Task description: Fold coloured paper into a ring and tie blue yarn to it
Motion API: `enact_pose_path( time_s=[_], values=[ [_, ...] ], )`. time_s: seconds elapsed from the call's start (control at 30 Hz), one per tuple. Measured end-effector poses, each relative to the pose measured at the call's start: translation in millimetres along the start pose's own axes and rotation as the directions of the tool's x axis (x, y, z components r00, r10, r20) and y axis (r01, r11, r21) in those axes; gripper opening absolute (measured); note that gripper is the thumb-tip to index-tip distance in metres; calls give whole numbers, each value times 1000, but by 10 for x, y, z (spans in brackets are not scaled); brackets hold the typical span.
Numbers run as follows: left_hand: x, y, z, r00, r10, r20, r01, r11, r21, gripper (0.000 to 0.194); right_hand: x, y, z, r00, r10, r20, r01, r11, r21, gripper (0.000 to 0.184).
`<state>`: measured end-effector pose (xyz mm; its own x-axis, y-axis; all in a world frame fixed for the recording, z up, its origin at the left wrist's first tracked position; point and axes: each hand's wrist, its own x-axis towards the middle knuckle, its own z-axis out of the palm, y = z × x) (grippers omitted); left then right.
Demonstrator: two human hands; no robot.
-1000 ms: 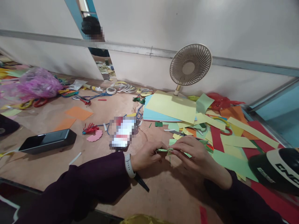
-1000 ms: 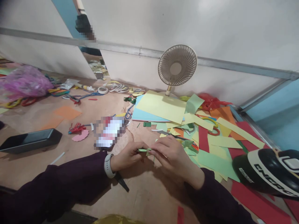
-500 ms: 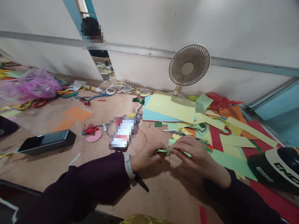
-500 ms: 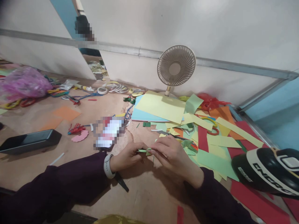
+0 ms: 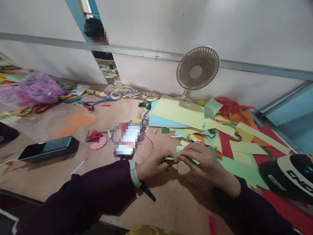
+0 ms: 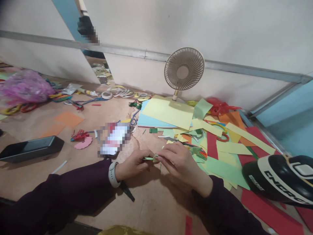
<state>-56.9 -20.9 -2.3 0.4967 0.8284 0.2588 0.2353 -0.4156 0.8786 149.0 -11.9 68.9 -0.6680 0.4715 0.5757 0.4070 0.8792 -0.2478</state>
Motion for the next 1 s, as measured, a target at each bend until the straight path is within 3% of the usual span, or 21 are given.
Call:
enact_pose_path(
  time_s=[0.33,0.5,0.87,1.0],
  values=[
    [3,16,-8,998,-49,36,49,999,15,20,-11,-4,9,1000,-2,15,2,1000,22,10],
    [16,66,-20,998,-19,56,17,999,31,24,-10,-13,28,999,21,33,-23,999,36,12],
    [45,134,-11,989,-83,121,91,994,-65,25,-65,-23,131,998,50,-45,-47,996,71,17],
    [35,131,-2,985,-132,108,152,966,-208,27,-62,-19,113,997,48,-55,-44,996,78,16]
  ],
)
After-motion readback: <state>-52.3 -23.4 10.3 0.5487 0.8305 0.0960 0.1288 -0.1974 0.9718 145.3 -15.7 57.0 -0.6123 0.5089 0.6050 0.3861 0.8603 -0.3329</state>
